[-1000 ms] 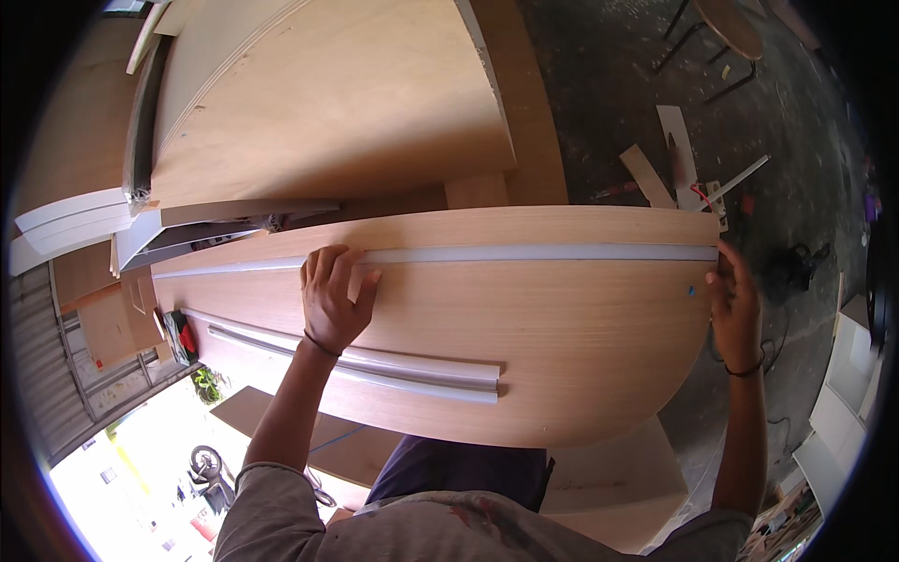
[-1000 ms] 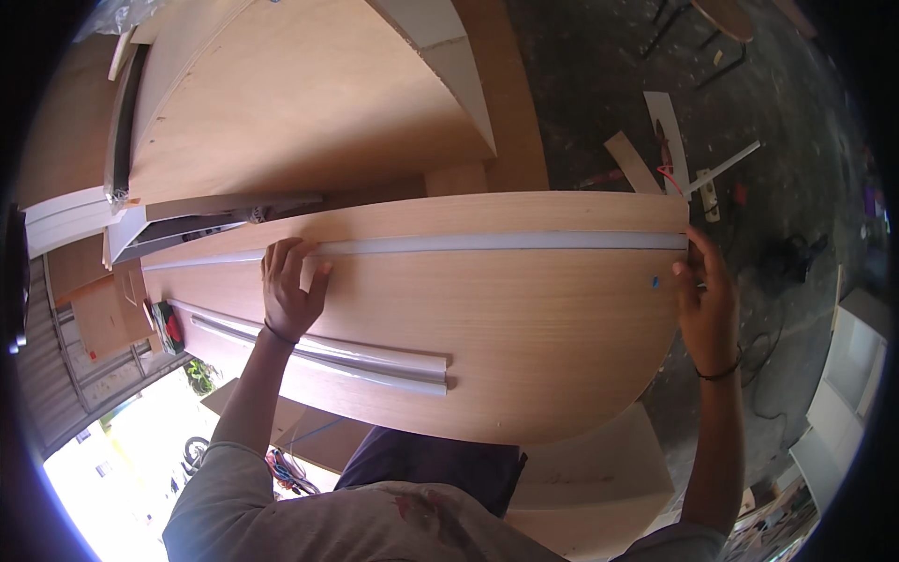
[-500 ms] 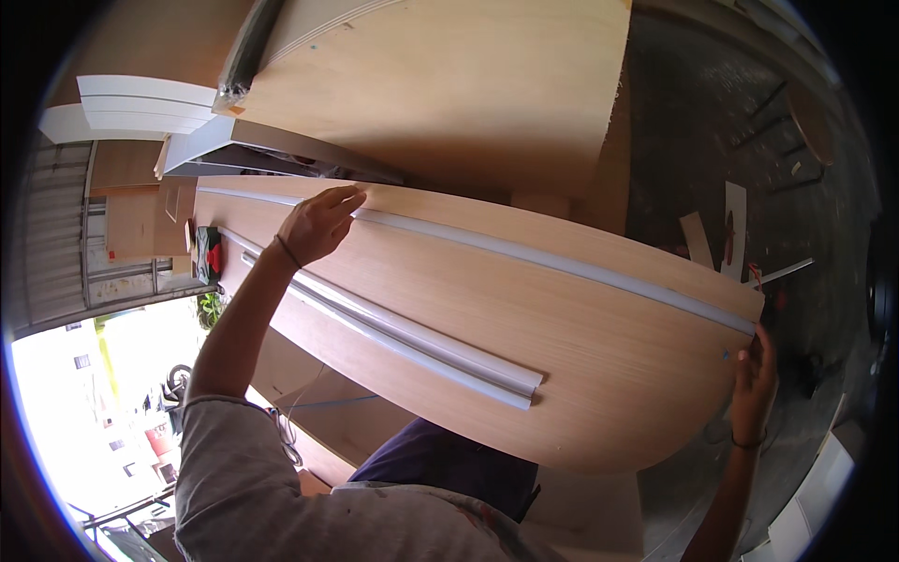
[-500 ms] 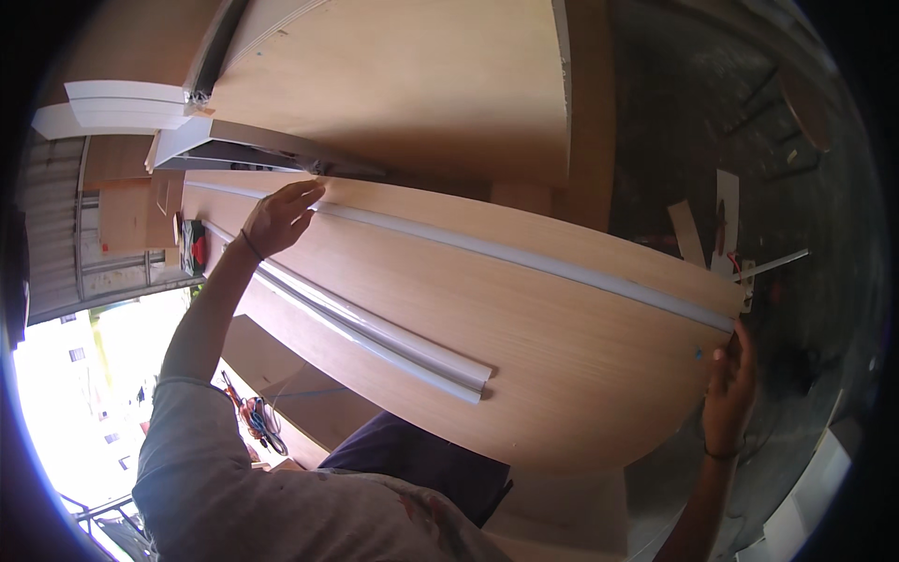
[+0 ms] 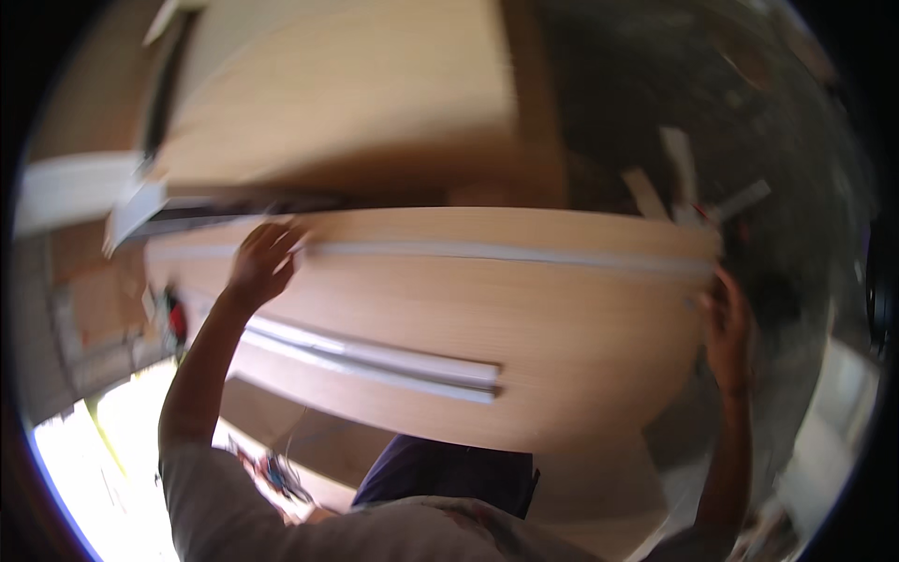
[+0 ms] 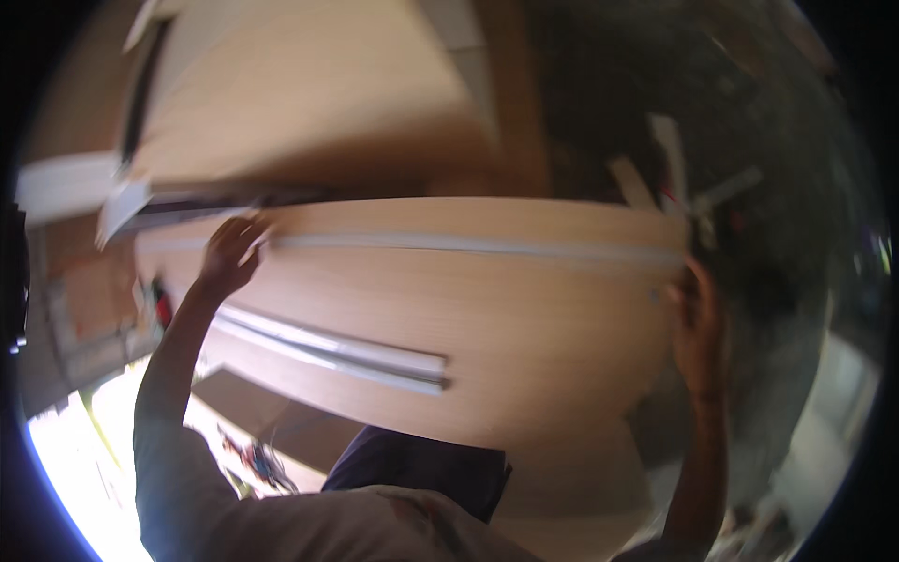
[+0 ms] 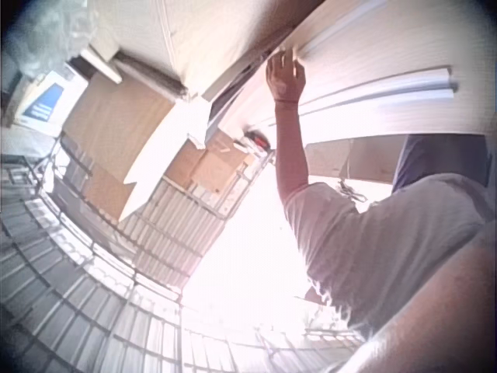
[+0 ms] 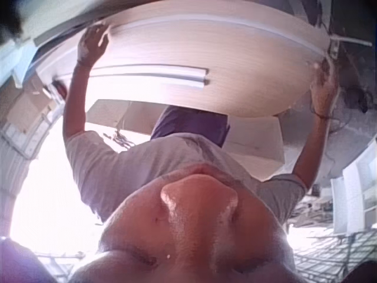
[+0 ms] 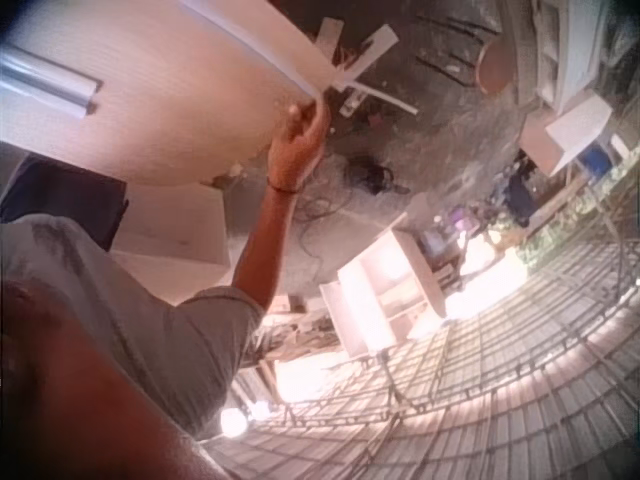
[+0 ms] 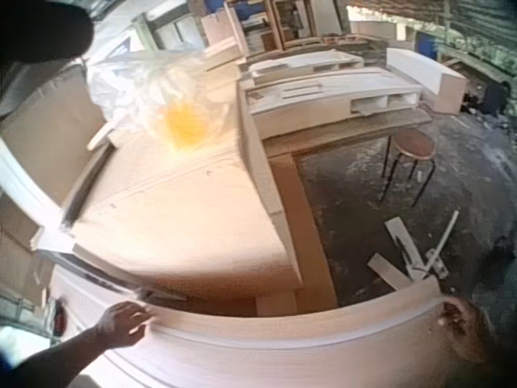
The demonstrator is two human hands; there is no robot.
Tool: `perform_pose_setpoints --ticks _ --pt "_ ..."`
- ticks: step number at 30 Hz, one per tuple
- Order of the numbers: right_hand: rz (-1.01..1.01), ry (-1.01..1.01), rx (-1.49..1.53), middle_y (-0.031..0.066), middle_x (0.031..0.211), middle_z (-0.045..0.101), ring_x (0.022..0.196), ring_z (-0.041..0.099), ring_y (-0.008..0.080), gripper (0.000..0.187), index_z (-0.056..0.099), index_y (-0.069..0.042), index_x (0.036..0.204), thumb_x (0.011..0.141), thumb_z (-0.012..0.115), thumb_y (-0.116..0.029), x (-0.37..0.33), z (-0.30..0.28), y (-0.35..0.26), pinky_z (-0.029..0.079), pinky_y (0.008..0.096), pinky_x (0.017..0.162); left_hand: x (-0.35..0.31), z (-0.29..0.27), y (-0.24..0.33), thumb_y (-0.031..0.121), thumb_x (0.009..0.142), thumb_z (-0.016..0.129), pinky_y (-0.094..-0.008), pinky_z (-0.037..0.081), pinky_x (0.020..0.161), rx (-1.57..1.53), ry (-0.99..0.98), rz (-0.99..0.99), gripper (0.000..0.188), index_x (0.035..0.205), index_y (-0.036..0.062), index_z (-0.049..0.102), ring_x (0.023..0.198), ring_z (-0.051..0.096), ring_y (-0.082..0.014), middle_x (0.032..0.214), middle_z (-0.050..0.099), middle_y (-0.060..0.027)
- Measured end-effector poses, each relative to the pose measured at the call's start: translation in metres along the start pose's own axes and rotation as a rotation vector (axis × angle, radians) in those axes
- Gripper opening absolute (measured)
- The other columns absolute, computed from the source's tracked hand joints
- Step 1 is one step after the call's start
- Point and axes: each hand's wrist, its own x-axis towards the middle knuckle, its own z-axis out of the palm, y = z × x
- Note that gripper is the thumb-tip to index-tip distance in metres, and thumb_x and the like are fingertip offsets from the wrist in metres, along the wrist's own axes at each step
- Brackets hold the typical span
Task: The person measures a curved wooden panel using a tape measure and aligns a white LED strip along the edge. The person then measures and positions a second LED strip on a separate wooden component within a workshop environment.
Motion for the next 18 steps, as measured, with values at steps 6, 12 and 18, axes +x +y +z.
perform_pose_setpoints --ticks 6,12,18 --pt "-0.086 0.073 0.024 0.0141 0.106 0.071 0.101 0.070 0.0239 0.037 0.061 -0.002 0.126 0.094 0.070 -0.019 0.019 0.017 -0.017 0.056 0.0358 0.082 -0.016 -0.001 0.012 -0.003 0.083 0.062 -0.0469 0.050 0.085 -0.031 -0.015 -0.083 0.017 0.100 -0.0017 0.066 0.099 0.060 -0.0398 0.101 0.062 -0.0197" --pt "0.226 0.071 0.204 0.0187 0.114 0.069 0.105 0.070 0.0253 0.033 0.062 0.002 0.123 0.091 0.068 -0.008 0.001 0.011 -0.043 0.059 0.0343 0.081 -0.021 0.038 0.027 0.004 0.095 0.054 -0.0491 0.043 0.095 -0.037 0.167 -0.199 0.013 0.107 -0.0014 0.056 0.104 0.054 -0.0406 0.108 0.056 -0.0223" --pt "0.048 0.197 0.256 0.0202 0.111 0.070 0.105 0.070 0.0258 0.035 0.061 0.003 0.125 0.092 0.067 -0.008 0.004 0.034 -0.039 0.060 0.0355 0.079 -0.035 0.064 0.030 0.007 0.101 0.049 -0.0488 0.042 0.094 0.007 0.324 -0.271 0.012 0.106 -0.0018 0.056 0.104 0.053 -0.0382 0.107 0.056 -0.0205"
